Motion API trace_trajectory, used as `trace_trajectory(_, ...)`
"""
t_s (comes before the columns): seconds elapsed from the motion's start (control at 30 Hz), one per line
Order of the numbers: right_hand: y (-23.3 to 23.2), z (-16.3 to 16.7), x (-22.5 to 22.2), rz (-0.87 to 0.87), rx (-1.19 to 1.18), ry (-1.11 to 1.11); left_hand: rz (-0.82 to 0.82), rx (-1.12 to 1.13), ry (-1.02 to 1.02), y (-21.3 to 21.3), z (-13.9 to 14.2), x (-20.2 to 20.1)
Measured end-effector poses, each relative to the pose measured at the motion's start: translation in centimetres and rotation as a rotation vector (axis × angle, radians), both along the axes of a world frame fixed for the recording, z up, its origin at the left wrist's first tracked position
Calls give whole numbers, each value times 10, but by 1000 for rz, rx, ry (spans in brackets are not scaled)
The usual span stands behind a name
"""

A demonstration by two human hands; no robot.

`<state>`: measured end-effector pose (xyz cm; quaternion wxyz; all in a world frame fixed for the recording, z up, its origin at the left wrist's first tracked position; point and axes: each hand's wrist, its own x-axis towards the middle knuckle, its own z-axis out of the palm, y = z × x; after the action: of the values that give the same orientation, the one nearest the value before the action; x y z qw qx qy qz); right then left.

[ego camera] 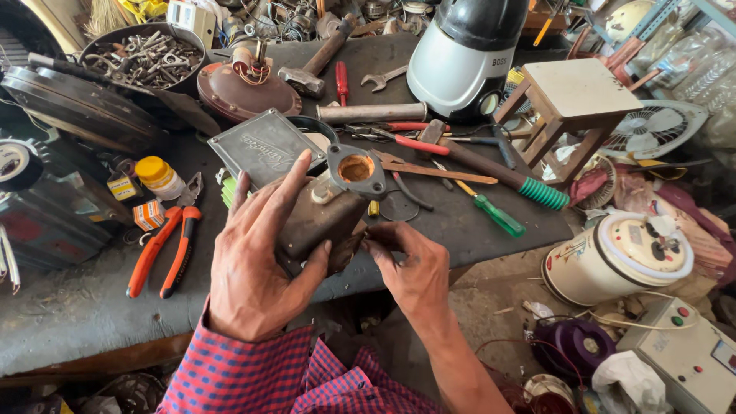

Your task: The person holds a motor housing and uses pliers to manipulate a small metal component on its side. They then wipe the motor with a cloth while another person hands them paper currency.

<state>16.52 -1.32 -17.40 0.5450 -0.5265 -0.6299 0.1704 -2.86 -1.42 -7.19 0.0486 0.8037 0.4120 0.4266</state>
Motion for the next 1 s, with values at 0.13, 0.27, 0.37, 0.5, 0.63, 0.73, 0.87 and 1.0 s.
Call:
trace_trajectory(0.13, 0, 4, -1, -1, -22, 20, -27, -41, -108, -2, -2, 0)
trace_trajectory(0.27, -5, 10, -1, -34, 0, -61, -18, -77, -174, -2, -3, 1)
trace_trajectory(0.37, -5, 13, -4, -67, 45, -181, -19, -102, -212, -2, -1, 2)
trace_trajectory(0.5, 2, 10, -7, -134, -90, -309, -24, -94, -175, -3, 0, 1)
trace_trajectory(0.63, 9, 0, -4, -25, -202, -223, 3, 11, -126, -6, -5, 2)
trace_trajectory(0.73, 13, -8, -3, 21, -233, -140, 28, 106, -107, -9, -14, 5)
trace_trajectory(0.87, 20, -5, -2, 229, -436, 200, 80, 168, -75, -7, -28, 5)
trace_trajectory(1.0, 14, 11, 5, 141, -303, -82, 70, 126, -137, -3, -36, 0)
